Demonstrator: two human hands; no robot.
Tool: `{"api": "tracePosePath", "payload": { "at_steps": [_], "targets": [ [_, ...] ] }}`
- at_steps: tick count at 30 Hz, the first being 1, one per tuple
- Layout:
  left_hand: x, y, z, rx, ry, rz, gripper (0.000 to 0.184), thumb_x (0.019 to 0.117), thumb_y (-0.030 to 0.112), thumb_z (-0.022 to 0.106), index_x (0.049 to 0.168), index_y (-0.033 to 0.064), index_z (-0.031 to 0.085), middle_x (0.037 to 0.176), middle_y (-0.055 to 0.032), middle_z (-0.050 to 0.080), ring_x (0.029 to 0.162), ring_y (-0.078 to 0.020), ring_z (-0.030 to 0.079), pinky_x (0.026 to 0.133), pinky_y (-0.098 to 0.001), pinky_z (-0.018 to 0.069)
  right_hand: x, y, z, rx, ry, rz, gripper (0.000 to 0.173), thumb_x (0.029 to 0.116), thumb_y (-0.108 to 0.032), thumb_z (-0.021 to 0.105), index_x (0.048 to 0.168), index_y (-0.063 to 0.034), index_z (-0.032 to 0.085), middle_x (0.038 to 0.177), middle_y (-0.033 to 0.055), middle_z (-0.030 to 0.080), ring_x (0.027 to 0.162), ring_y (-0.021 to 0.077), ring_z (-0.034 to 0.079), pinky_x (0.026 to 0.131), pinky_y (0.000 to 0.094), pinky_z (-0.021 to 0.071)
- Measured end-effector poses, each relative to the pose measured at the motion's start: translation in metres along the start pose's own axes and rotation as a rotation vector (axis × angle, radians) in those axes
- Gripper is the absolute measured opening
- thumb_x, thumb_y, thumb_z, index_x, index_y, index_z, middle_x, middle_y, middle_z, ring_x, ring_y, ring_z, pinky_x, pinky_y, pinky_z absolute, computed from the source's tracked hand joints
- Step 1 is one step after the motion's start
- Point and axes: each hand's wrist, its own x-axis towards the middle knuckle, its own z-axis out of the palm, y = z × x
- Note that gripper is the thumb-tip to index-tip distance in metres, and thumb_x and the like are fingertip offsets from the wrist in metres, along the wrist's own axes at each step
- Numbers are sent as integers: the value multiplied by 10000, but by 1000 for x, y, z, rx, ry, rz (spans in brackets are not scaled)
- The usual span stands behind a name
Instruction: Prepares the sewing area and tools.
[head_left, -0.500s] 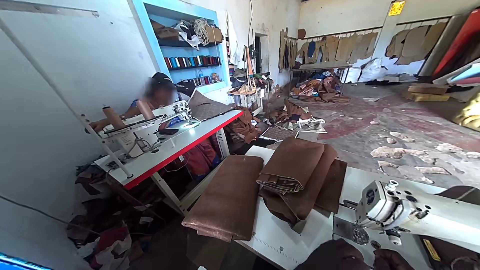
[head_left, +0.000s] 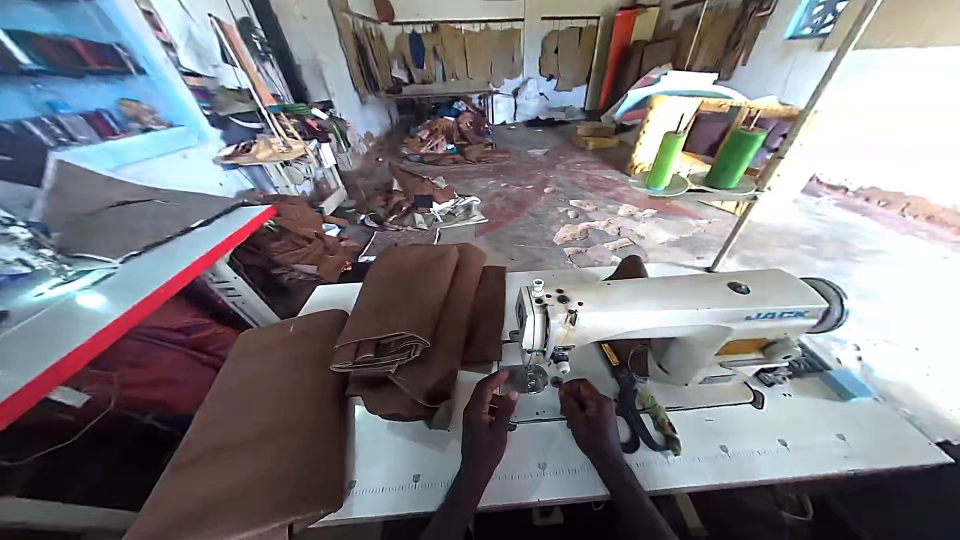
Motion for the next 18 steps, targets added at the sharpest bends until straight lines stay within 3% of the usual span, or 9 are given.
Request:
{"api": "tracePosePath", "payload": {
  "at_steps": [3, 8, 11, 18],
  "targets": [
    [15, 2, 14, 50, -55, -83, 429, 995, 277, 664, 1404, 164, 606, 1176, -27, 698, 734, -136, 679, 676, -332, 613, 0, 0, 0, -5, -13, 17, 174, 984, -212, 577, 963, -105, 712, 669, -19, 646, 534, 112, 606, 495, 323, 539],
    [41, 10, 32, 302, -56, -186, 431, 921, 440, 744, 1168, 90, 690, 1069, -74, 672, 808, -192, 658, 760, -431, 585, 1, 2, 1, 14, -6, -5, 161, 977, -195, 580, 956, -108, 713, 666, -27, 643, 525, 90, 595, 482, 293, 524],
    [48, 14, 40, 407, -74, -263, 523, 893, 543, 742, 1106, 70, 672, 1048, -98, 659, 885, -254, 654, 815, -506, 562, 1, 3, 1, 17, -7, -3, 158, 978, -201, 585, 950, -112, 713, 657, -30, 638, 521, 91, 594, 477, 294, 523],
    [49, 7, 48, 426, -7, -205, 262, 981, 326, 692, 915, 75, 720, 931, -65, 660, 818, -217, 649, 776, -464, 568, 2, 5, 3, -28, -28, -11, 169, 979, -221, 583, 947, -115, 711, 662, -33, 630, 529, 83, 589, 495, 288, 522]
  ]
}}
